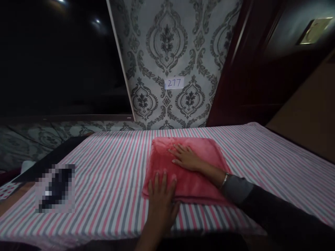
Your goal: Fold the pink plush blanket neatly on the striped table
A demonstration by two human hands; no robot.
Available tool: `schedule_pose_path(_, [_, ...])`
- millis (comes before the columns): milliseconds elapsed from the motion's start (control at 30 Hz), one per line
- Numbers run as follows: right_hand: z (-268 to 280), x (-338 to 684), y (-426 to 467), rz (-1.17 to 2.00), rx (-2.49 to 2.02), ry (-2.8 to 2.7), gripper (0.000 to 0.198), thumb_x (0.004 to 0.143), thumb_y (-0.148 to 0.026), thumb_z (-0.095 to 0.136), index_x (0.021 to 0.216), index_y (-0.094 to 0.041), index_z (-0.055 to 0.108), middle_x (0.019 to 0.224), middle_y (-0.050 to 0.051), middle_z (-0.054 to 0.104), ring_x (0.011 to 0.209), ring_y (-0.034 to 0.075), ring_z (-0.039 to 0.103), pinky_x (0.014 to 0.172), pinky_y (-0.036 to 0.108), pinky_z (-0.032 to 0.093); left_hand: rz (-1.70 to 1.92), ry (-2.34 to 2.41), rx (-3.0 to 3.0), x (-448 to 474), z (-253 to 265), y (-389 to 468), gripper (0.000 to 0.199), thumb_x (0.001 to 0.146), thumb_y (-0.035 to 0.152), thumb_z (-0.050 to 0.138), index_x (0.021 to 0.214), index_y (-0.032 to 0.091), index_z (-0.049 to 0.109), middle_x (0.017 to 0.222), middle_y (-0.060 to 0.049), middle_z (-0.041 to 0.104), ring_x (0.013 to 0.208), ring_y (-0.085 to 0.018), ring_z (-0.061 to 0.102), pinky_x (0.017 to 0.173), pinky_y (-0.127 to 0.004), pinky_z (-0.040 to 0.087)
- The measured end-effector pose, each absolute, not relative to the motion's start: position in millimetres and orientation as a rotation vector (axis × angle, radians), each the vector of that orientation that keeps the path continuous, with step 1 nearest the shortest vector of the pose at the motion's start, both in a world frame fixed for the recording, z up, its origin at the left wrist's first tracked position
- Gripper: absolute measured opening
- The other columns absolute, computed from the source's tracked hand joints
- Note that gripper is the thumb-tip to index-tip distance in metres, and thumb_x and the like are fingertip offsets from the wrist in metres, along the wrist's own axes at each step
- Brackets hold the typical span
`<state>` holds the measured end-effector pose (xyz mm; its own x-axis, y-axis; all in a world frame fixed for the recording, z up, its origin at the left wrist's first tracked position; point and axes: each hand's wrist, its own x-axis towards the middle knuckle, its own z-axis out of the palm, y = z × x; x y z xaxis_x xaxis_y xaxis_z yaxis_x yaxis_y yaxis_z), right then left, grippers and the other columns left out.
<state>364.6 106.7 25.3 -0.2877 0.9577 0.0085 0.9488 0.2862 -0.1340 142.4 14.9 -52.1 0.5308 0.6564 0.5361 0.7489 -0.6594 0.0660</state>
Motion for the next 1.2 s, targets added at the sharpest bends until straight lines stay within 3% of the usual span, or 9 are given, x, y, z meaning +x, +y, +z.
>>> schedule_pose_path(167, [14, 362, 102, 0.053, -1.788, -2.419, 0.061, 0.103, -0.055, 0.035, 0.158, -0.027, 0.031, 0.164, 0.014, 0.020, 0.151, 0.036, 0.015, 0.117, 0.063, 0.017, -0.806, -1.203, -2.599, 140, -49, 17, 0.070, 0.082, 0.029, 0.065, 0.149, 0.029, 0.046, 0.162, -0.011, 0.033, 0.150, -0.040, 0.018, 0.116, -0.064, 0.017])
schedule_pose_path(333, [22, 364, 104, 0.220, -1.791, -2.412, 0.063, 0.102, -0.055, 0.036, 0.158, -0.027, 0.028, 0.165, 0.013, 0.019, 0.152, 0.035, 0.014, 0.117, 0.063, 0.017, -0.803, -1.114, -2.611, 160, -40, 10, 0.068, 0.084, 0.030, 0.061, 0.150, 0.021, 0.044, 0.159, -0.014, 0.038, 0.148, -0.037, 0.026, 0.118, -0.066, 0.011])
schedule_pose_path(433, [24, 374, 100, 0.237, -1.739, -2.409, 0.064, 0.101, -0.056, 0.037, 0.158, -0.028, 0.029, 0.164, 0.012, 0.022, 0.151, 0.036, 0.016, 0.116, 0.065, 0.017, -0.766, -0.966, -2.701, 183, -41, 0, 0.071, 0.085, 0.032, 0.060, 0.152, 0.019, 0.040, 0.159, -0.013, 0.037, 0.147, -0.034, 0.028, 0.118, -0.062, 0.019])
schedule_pose_path(533, [20, 392, 95, 0.177, -1.768, -2.395, 0.064, 0.100, -0.058, 0.039, 0.157, -0.028, 0.033, 0.163, 0.012, 0.025, 0.150, 0.039, 0.017, 0.115, 0.068, 0.017, -0.786, -0.940, -2.676, 199, -50, -10, 0.074, 0.083, 0.034, 0.061, 0.153, 0.020, 0.039, 0.159, -0.015, 0.036, 0.145, -0.039, 0.030, 0.113, -0.064, 0.023])
schedule_pose_path(867, [22, 416, 131, 0.361, -1.870, -2.446, 0.061, 0.100, -0.055, 0.041, 0.157, -0.037, 0.028, 0.165, 0.005, 0.022, 0.151, 0.033, 0.016, 0.118, 0.065, 0.012, -0.797, -0.935, -2.593, 196, -59, -17, 0.075, 0.084, 0.035, 0.061, 0.154, 0.023, 0.037, 0.160, -0.012, 0.036, 0.146, -0.038, 0.028, 0.115, -0.060, 0.021])
schedule_pose_path(1000, [30, 415, 148, 0.404, -1.984, -2.364, 0.060, 0.101, -0.055, 0.038, 0.157, -0.035, 0.029, 0.166, 0.007, 0.019, 0.151, 0.036, 0.015, 0.115, 0.070, 0.016, -0.820, -0.915, -2.566, 197, -57, -17, 0.075, 0.083, 0.036, 0.062, 0.153, 0.024, 0.039, 0.161, -0.010, 0.035, 0.148, -0.037, 0.024, 0.117, -0.058, 0.014])
schedule_pose_path(1200, [33, 414, 158, 0.443, -2.019, -2.198, 0.060, 0.102, -0.054, 0.031, 0.158, -0.033, 0.027, 0.165, 0.004, 0.021, 0.151, 0.034, 0.019, 0.118, 0.064, 0.014, -0.871, -0.850, -2.550, 197, -59, -12, 0.075, 0.082, 0.043, 0.063, 0.151, 0.022, 0.043, 0.159, -0.012, 0.038, 0.150, -0.036, 0.019, 0.119, -0.056, 0.003])
